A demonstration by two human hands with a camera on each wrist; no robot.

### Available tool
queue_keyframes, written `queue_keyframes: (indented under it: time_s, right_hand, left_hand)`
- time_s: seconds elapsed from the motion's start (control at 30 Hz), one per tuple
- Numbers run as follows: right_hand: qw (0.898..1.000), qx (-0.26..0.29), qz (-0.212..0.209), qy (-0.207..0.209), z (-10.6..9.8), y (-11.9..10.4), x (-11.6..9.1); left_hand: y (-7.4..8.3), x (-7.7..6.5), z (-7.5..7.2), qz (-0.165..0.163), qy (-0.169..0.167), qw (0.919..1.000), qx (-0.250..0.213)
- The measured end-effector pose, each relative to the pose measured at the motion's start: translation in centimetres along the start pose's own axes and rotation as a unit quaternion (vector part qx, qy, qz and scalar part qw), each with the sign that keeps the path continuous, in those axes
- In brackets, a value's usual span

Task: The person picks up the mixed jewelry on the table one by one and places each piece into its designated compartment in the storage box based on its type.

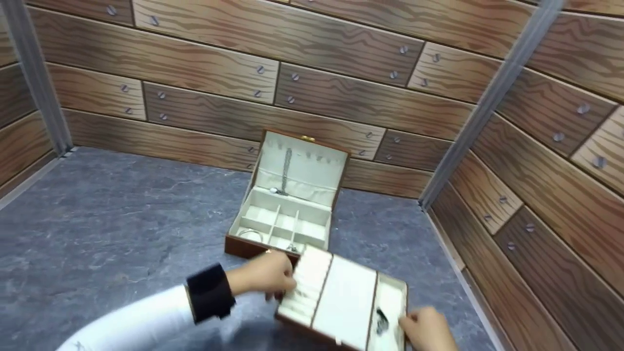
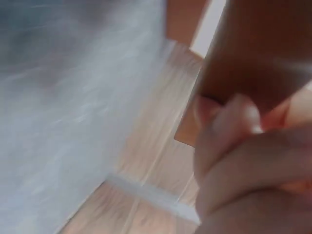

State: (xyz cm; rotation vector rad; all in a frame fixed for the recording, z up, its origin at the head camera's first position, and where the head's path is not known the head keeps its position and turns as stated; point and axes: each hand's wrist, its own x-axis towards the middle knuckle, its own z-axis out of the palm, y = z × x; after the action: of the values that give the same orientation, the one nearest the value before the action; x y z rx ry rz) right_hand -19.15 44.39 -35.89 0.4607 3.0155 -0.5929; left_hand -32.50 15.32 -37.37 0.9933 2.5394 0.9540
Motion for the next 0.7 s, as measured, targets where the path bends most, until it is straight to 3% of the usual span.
queue_keyframes:
  time_s: [0.1,0.3,0.5,0.7]
  right_hand:
    - [0.999,0.004,-0.038,0.028,-0.1,-3.5,2.7]
    - [0.997,0.046,-0.053,0.021,1.7,-9.1,9.2]
    - [0.995,0.060,-0.072,0.025,3.2,-12.1,14.0]
    - [0.995,0.047,-0.077,0.046,4.1,-12.4,16.3]
  left_hand:
    - [-1.6,0.0,-3.3,-0.009,0.027,0.9996,-0.001]
    - [-5.6,0.4,-8.0,-0.056,0.091,0.9931,0.049]
    - [-8.8,1.8,-9.7,-0.115,0.138,0.9817,0.065]
    - [-10.2,3.6,-9.4,-0.150,0.163,0.9728,0.067]
